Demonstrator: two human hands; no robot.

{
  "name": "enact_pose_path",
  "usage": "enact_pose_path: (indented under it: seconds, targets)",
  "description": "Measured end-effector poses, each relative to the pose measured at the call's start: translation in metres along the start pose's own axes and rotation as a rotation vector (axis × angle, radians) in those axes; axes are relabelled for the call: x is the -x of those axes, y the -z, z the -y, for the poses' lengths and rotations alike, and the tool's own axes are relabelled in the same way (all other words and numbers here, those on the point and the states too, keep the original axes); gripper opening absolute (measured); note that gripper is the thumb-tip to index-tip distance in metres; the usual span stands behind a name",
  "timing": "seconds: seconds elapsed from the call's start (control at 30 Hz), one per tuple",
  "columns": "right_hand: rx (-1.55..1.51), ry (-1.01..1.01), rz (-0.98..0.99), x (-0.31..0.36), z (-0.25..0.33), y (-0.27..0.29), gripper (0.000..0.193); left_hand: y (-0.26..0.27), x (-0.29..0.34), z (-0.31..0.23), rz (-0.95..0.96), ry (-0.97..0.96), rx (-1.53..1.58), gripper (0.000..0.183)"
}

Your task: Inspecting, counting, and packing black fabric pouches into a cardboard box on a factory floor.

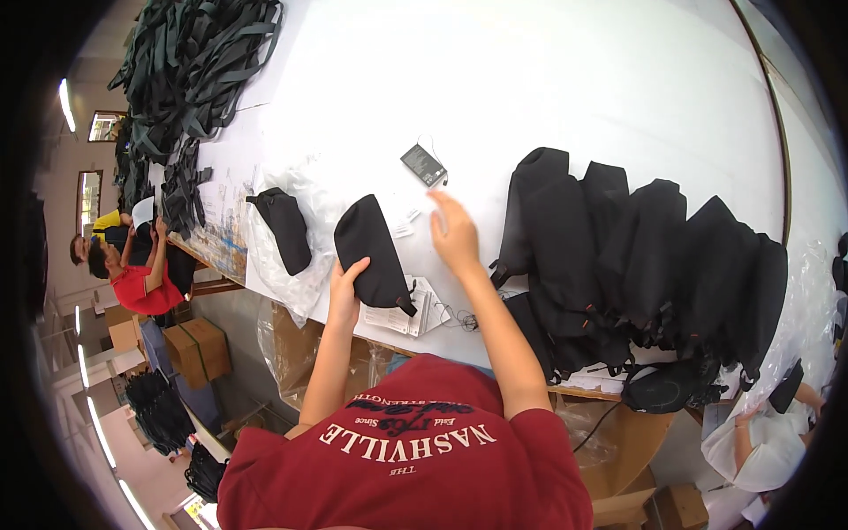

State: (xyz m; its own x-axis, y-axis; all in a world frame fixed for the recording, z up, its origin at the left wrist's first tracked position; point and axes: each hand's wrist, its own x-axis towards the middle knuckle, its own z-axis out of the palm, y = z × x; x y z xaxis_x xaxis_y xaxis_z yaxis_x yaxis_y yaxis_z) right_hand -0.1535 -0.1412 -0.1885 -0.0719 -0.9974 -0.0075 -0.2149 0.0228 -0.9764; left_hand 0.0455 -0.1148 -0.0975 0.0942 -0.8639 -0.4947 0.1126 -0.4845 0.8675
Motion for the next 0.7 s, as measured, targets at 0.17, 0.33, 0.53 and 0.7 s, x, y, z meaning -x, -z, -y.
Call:
enact_pose_path:
  seconds: [0.17, 0.33, 0.53, 0.7]
  targets:
    - [0.422, -0.001, -0.512, -0.052, -0.028, -0.005, 0.045, -0.014, -0.014, 0.001, 0.001, 0.005, -0.02, 0.045]
    - [0.17, 0.166, -0.071, -0.052, -0.026, -0.065, 0.049, -0.034, -0.017, -0.009, -0.003, -0.065, 0.008, 0.047]
    - [0.419, 0.131, -0.228, -0.017, 0.028, 0.004, 0.028, -0.017, -0.019, -0.02, -0.04, -0.102, -0.007, 0.047]
    - [0.609, 0.018, -0.373, 0.02, 0.023, 0.087, 0.025, -0.038, -0.048, -0.02, 0.148, -0.115, -0.157, 0.046]
